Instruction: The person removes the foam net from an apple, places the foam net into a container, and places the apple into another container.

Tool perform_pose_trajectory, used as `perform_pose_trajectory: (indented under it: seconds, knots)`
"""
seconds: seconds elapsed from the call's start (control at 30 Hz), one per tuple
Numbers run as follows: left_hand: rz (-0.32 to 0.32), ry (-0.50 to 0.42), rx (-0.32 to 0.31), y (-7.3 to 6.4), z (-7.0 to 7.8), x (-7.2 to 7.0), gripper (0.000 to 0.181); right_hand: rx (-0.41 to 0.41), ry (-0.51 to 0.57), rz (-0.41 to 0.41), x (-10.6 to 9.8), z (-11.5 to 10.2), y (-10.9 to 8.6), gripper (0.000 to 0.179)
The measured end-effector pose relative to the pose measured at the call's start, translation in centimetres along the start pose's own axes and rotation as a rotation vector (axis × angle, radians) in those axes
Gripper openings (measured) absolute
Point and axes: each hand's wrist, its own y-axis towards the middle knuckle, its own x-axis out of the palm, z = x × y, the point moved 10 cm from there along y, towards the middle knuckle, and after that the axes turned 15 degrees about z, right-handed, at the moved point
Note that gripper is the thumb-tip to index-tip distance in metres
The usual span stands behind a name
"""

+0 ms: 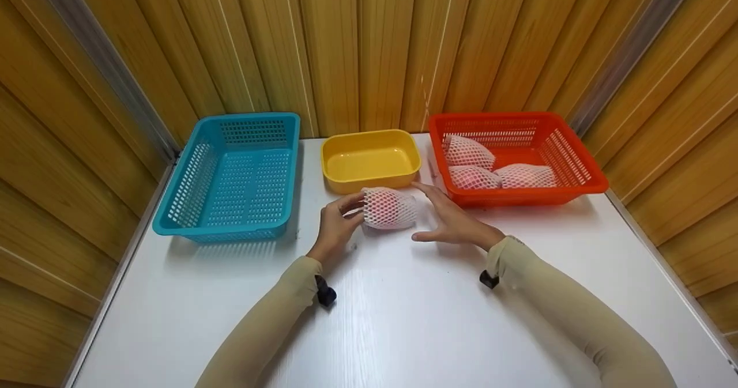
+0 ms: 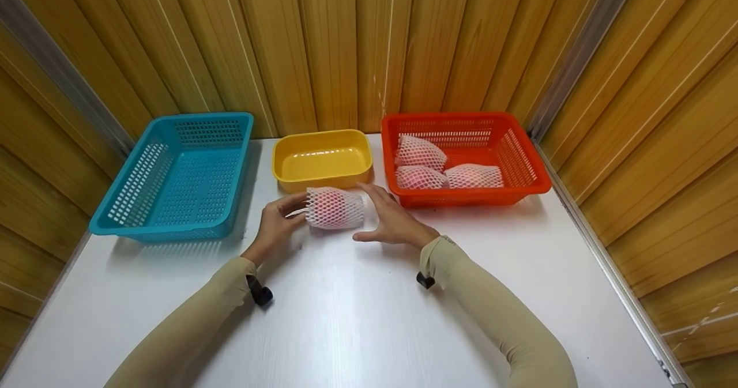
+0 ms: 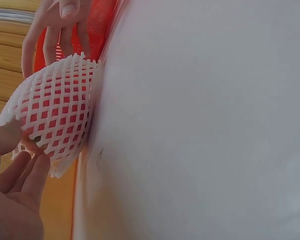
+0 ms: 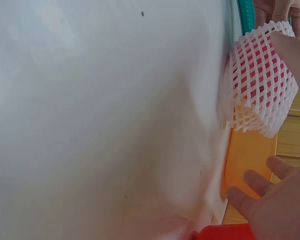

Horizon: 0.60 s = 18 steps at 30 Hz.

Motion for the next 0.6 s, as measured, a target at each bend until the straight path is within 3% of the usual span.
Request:
perform_pose_trajectory:
  seconds: [0.27, 0.6]
  knots:
    - [-0.119, 0.015, -0.011, -0.1, -0.3, 1.8, 0.06, 0.029, -0.023, -0.006, 0.0, 0.8, -0.6, 0.114]
    - [-0.186, 0.108, -0.052, 0.0, -0.8, 3.3, 0.086, 0.017, -0.032, 0.004, -0.3, 1.2, -1.2, 0.113]
